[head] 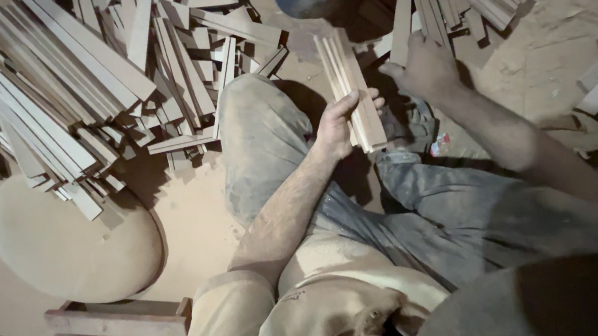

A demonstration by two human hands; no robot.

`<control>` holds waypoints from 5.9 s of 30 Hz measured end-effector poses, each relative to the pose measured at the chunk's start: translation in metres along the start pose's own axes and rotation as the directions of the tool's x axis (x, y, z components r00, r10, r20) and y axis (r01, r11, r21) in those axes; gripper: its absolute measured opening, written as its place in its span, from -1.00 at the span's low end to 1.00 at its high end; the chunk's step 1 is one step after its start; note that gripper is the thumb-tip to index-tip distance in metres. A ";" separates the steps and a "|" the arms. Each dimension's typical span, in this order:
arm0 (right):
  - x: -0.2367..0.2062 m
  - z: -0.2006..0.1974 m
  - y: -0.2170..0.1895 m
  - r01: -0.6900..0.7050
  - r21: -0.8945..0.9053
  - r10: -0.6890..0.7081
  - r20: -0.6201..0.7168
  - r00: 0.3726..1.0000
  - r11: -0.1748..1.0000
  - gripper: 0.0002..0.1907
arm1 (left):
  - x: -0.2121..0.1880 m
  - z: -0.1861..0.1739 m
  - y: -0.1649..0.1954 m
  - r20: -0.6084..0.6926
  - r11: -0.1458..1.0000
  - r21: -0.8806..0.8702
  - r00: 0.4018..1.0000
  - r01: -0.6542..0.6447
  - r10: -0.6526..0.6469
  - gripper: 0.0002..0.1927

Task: The person sits on the floor of a dusty woodworking shop and sorts small wooden strips from a large pile on the ground. They pick up strips one at a time, align them into a bundle held in one hand, and add each strip to the bundle.

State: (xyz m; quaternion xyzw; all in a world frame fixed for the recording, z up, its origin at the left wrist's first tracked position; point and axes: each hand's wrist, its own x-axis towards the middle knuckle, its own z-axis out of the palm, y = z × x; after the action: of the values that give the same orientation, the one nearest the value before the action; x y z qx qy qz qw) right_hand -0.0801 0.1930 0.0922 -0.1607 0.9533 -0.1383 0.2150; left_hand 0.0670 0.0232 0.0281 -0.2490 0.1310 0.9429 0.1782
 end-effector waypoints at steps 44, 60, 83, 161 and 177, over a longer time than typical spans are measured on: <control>-0.029 -0.043 0.063 -0.368 0.350 0.225 0.386 0.894 0.862 -0.68 | -0.008 0.013 -0.001 0.227 0.991 -0.092 0.971 0.100 -0.077 -0.58; -0.061 -0.041 0.026 -0.118 0.565 -0.153 0.409 0.899 0.816 -0.38 | -0.002 0.014 -0.004 0.094 0.991 -0.100 0.992 0.090 -0.080 -0.54; -0.034 0.009 0.005 0.088 0.861 -0.356 0.112 0.928 0.501 -0.65 | 0.023 0.041 0.009 0.016 0.124 0.992 0.986 -0.037 0.165 -0.53; -0.019 -0.022 0.063 -0.542 0.672 0.029 0.614 0.789 0.505 -0.72 | 0.020 0.005 -0.004 -0.191 0.946 0.317 0.982 0.064 -0.003 -0.34; -0.020 -0.009 0.048 0.011 0.233 -0.077 0.275 0.958 0.972 -0.66 | 0.013 0.016 -0.001 -0.165 0.978 0.208 0.986 0.034 0.001 -0.23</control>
State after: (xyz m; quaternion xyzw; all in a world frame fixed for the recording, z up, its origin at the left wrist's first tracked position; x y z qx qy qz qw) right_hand -0.0787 0.2456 0.0920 -0.1742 0.8867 -0.2280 0.3625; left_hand 0.0507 0.0328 0.0346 -0.3065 0.2418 0.8987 0.2000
